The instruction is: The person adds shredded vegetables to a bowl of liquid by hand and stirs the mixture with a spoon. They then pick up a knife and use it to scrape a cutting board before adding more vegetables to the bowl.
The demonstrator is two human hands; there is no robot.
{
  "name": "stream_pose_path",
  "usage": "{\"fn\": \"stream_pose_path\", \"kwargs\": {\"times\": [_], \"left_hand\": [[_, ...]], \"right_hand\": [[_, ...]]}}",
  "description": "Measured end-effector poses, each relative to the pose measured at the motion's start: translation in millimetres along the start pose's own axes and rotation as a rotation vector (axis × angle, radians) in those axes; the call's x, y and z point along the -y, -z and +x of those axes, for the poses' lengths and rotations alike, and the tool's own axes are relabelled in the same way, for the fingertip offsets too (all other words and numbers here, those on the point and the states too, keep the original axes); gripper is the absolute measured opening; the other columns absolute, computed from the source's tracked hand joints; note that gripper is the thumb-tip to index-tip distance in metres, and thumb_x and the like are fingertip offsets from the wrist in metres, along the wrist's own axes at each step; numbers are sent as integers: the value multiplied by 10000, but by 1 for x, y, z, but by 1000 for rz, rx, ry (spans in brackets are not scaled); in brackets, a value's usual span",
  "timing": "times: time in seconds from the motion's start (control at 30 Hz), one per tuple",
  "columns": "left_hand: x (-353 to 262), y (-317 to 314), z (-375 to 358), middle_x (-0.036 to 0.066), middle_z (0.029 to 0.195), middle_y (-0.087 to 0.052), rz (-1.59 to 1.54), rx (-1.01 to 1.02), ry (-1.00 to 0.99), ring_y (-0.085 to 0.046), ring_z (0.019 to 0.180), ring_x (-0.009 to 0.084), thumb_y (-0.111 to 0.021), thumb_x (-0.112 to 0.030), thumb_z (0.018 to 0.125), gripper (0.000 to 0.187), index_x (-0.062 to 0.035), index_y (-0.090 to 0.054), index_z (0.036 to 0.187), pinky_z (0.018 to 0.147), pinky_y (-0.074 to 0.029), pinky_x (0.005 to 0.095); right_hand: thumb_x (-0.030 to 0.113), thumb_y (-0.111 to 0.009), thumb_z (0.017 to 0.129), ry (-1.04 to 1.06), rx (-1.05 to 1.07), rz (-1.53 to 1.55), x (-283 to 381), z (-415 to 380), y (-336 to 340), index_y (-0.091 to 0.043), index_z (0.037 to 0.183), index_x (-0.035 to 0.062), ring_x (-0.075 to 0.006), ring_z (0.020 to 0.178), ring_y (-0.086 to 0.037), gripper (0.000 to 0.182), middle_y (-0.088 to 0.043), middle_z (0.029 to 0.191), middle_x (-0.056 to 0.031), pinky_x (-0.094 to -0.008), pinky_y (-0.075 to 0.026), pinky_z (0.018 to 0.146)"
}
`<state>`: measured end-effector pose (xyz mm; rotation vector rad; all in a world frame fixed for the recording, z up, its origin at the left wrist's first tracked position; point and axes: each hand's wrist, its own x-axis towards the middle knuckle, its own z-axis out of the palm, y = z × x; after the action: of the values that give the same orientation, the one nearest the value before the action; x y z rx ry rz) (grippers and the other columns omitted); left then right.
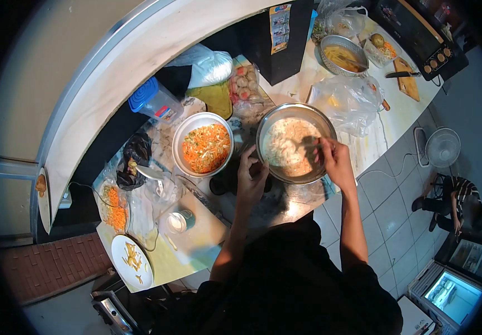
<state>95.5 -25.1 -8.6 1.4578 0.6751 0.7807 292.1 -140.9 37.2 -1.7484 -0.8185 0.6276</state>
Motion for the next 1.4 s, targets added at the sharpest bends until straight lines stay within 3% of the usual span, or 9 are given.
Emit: {"fn": "stream_pose_path", "kwargs": {"times": [0.13, 0.43, 0.53, 0.57, 0.63, 0.9, 1.2, 1.33, 1.4], "left_hand": [[-3, -1, 0, 39, 882, -580, -18, -22, 9, -560, 796, 72, -610, -34, 900, 495, 12, -390, 1342, 719, -462, 220], [-9, 1, 1, 54, 916, -586, 13, -8, 14, -577, 813, 77, -613, -28, 893, 470, 13, -411, 1316, 732, -485, 232], [-8, 2, 3, 52, 917, -574, 31, 5, -9, -574, 801, 76, -610, -23, 892, 454, 14, -421, 1303, 723, -486, 232], [-7, 1, 4, 51, 918, -567, 15, 6, -21, -572, 794, 76, -610, -21, 891, 446, 15, -426, 1296, 718, -485, 232], [-7, 2, 4, 48, 920, -564, 31, 5, -23, -570, 786, 75, -614, -21, 889, 436, 17, -437, 1286, 713, -486, 231], [-5, 5, 3, 37, 911, -560, 1, -5, 49, -580, 771, 82, -643, -10, 864, 431, 11, -478, 1262, 692, -492, 237], [-9, 10, 3, 35, 842, -575, 121, 28, 135, -588, 752, 85, -676, -42, 850, 454, 13, -512, 1270, 679, -502, 235], [-14, 10, 7, 42, 846, -592, 154, 23, 93, -595, 747, 89, -685, -64, 852, 467, 23, -509, 1276, 678, -511, 229], [-12, 9, 7, 52, 869, -608, 178, 21, 103, -610, 774, 93, -684, -58, 853, 461, 36, -510, 1270, 689, -525, 235]], "right_hand": [[134, -445, 1007, -4, 143, 5, 15, -18, 11, -616, 963, -90, -96, 614, -552, 286, -596, 735, -49, -240, -443, 542], [90, -488, 963, 123, 188, -158, 36, -42, 19, -629, 968, -89, -152, 597, -547, 228, -584, 745, -120, -283, -448, 554], [73, -518, 925, 171, 140, -218, 35, -27, 7, -628, 981, -66, -282, 668, -568, 186, -556, 740, -180, -364, -443, 661], [73, -518, 925, 170, 137, -220, 34, -20, 4, -628, 981, -66, -282, 668, -568, 186, -556, 740, -180, -364, -443, 661], [66, -493, 950, 226, 96, -194, 25, -5, -1, -635, 1017, -72, -172, 636, -566, 209, -587, 754, -142, -296, -443, 592], [49, -498, 943, 335, -44, -285, 26, 24, 1, -634, 980, -85, -191, 627, -568, 194, -588, 753, -147, -301, -446, 596], [188, -445, 998, 24, -152, -362, 26, -32, 20, -642, 897, -66, -107, 499, -504, 337, -556, 579, -74, -274, -400, 470], [238, -434, 1014, -57, -137, -195, 10, -46, -6, -644, 912, -60, -76, 500, -504, 378, -585, 607, -46, -238, -400, 464], [170, -462, 999, -62, -109, -112, 4, -45, -21, -636, 940, -70, -89, 547, -543, 302, -620, 683, -69, -240, -433, 515]]}}
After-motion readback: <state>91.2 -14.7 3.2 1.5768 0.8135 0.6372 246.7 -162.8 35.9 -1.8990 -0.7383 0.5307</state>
